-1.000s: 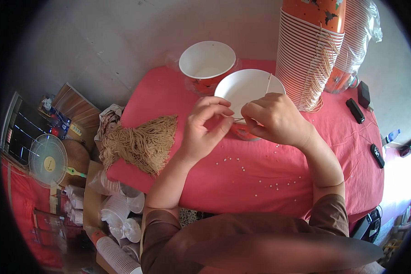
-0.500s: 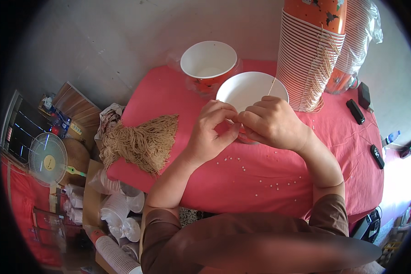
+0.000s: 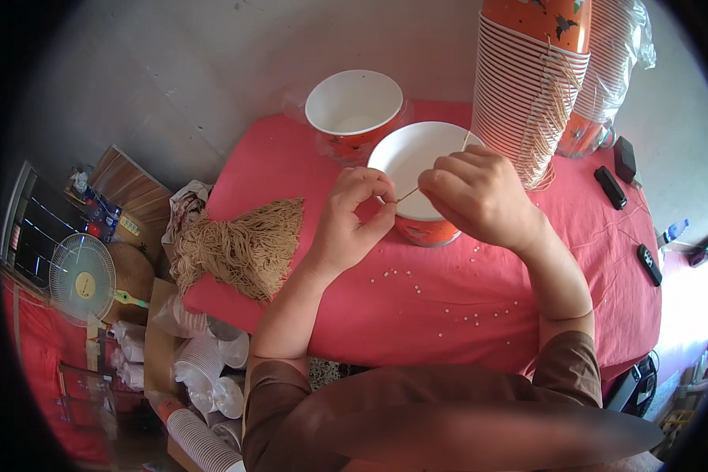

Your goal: Packing stacks of paper bowls into plastic bags for shipment.

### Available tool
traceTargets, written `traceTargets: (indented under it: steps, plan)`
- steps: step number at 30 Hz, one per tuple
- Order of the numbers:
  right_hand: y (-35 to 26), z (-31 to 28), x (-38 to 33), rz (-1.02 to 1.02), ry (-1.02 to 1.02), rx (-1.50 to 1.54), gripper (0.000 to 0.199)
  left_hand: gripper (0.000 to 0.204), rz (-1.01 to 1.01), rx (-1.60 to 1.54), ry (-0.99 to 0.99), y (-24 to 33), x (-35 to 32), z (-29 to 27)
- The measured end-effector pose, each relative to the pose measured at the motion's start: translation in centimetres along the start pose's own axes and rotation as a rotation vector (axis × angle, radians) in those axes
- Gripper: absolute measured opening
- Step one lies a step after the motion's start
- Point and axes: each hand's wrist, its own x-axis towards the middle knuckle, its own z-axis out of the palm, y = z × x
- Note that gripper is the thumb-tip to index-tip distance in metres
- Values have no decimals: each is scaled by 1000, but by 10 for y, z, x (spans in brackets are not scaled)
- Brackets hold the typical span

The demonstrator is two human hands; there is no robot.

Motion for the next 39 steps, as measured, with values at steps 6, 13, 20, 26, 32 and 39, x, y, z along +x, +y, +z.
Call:
traceTargets:
  steps: [6, 13, 20, 26, 32, 39]
  plan:
    - [9, -18, 2, 68, 108, -64, 16, 10, -7, 7, -2, 0, 0, -3]
    - [19, -23, 1, 128, 130, -198, 13, 9, -10, 41, -12, -1, -1, 0]
    - [22, -17, -1, 183, 122, -173, 12, 7, -1, 66, -150, -2, -3, -5]
    - [21, -18, -1, 184, 110, -150, 11, 12, -35, -24, -200, -2, 2, -12]
    - [24, -25, -3, 215, 93, -68, 11, 21, 62, 219, -291, 1, 1, -9]
    - [27, -49, -8, 390, -83, -28, 16, 20, 74, 82, -21, -15, 2, -11]
